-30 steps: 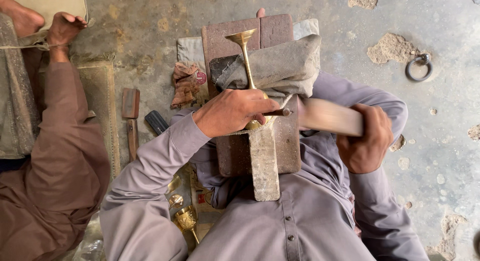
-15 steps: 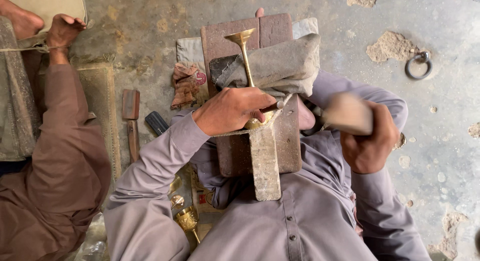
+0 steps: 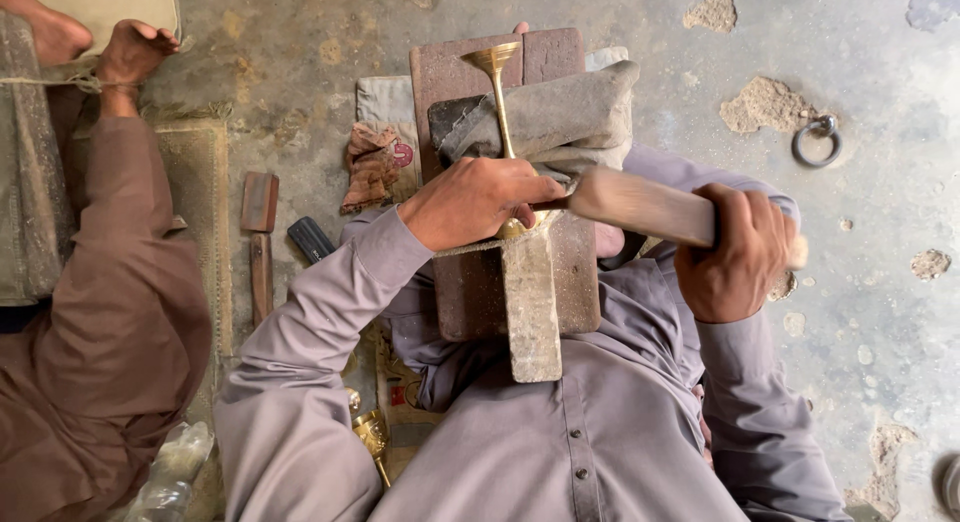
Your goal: The person hammers a brass goblet-shaped object on a lap anvil to shape its body. They then use a small metal file to smooth the surface of the goblet.
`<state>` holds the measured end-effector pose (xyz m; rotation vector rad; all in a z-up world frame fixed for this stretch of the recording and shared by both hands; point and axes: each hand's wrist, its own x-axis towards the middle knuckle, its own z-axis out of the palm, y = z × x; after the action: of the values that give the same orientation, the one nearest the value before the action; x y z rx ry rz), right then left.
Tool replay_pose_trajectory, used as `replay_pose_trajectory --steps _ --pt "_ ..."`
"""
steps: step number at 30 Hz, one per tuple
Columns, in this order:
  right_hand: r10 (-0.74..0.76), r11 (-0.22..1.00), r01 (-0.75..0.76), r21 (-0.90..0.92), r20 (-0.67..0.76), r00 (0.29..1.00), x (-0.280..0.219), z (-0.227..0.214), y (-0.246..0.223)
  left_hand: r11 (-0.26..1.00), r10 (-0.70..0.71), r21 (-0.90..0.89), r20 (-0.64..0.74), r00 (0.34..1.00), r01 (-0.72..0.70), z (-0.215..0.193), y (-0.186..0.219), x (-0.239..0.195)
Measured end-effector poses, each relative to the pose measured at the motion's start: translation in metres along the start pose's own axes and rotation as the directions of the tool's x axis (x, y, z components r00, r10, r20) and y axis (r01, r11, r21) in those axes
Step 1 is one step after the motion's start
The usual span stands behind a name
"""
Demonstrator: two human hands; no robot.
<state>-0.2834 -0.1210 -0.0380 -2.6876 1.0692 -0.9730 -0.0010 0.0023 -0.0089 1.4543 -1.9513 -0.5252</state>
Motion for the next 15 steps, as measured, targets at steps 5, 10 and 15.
replay_pose_trajectory --steps 5,10,15 --pt "0.125 0.966 -0.131 0.222 0.040 0.991 -0.020 0.006 0.005 0.997 0.029 0.067 0.011 1.000 -0.029 0.003 0.000 -0.002" --pt "0.159 0.910 -0.111 0.400 -0.089 0.983 -0.029 0.012 0.003 0.998 0.023 0.066 0.024 0.999 -0.024 0.005 -0.003 -0.003" --pt "0.087 0.993 -0.091 -0.069 -0.057 0.995 -0.036 0.011 -0.001 0.988 0.100 0.124 -0.021 0.995 -0.097 0.010 -0.011 -0.009"
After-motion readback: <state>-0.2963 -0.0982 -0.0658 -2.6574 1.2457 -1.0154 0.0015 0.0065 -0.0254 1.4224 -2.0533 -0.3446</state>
